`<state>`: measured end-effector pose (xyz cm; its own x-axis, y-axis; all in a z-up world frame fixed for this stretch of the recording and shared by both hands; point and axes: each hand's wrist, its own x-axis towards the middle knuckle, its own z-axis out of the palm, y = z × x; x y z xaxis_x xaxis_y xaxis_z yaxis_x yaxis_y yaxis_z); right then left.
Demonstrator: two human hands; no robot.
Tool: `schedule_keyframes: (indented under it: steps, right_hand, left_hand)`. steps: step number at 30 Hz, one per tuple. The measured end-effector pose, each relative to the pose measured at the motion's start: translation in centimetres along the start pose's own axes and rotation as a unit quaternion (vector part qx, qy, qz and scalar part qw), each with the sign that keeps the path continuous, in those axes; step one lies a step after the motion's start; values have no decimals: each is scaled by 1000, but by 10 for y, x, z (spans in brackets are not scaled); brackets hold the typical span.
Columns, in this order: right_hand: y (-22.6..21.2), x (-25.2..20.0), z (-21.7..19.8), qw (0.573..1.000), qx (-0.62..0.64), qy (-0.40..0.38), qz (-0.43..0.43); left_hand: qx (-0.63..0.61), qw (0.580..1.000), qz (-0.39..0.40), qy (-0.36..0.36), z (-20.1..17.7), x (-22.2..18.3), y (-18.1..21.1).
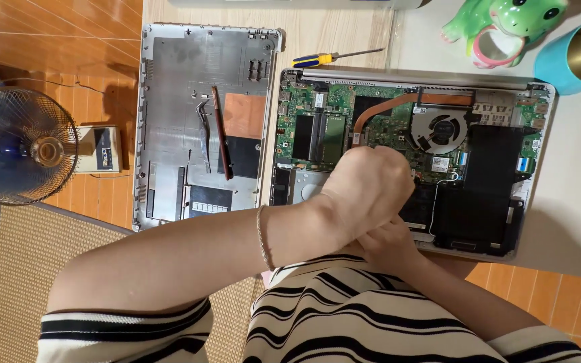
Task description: Dismantling a laptop and cleaning internal components such as the fan and motherboard.
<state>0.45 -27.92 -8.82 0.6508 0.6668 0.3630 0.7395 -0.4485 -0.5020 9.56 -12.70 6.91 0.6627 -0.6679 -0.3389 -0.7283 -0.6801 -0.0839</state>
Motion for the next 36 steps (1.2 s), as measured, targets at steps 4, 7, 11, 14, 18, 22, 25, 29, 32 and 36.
schedule_keyframes:
  steps: [4,7,11,14,18,22,25,29,32,36]
  right_hand:
    - [-4,11,-6,1000,-15,-3,13]
    - [-2,9,-5,1000,-18,8,4]
    - [2,2,-1,1000,-19,2,-17]
    - [-4,7,-6,1000,-16,4,-8]
    - [-3,13,-3,999,-33,-8,17]
    - [1,0,1,1000,-22,12,-9]
    - [-4,10,-3,1000,-29,8,-10]
    - [-5,15,-6,998,-40,36,-13]
    - [-2,7,-3,998,-51,24,-27]
    - [-2,9,-4,999,-30,28,-27]
  left_hand:
    - [43,964,-7,261,-16,-13,-1]
    - [-32,989,-42,139,-8,-11,-3]
    - [-75,996,-49,-10,-2,-15,-3]
    - [-43,992,46,112,15,-20,4]
    - [-114,981,23,153,-15,-35,-2]
    - [-162,984,-67,-35,-6,-27,-6]
    - [-36,987,-2,160,20,-27,2]
    - [-78,963,-5,258,15,-29,-3]
    - [-104,993,-49,28,-5,-32,-6]
    - [-13,983,-14,183,-6,-37,-4]
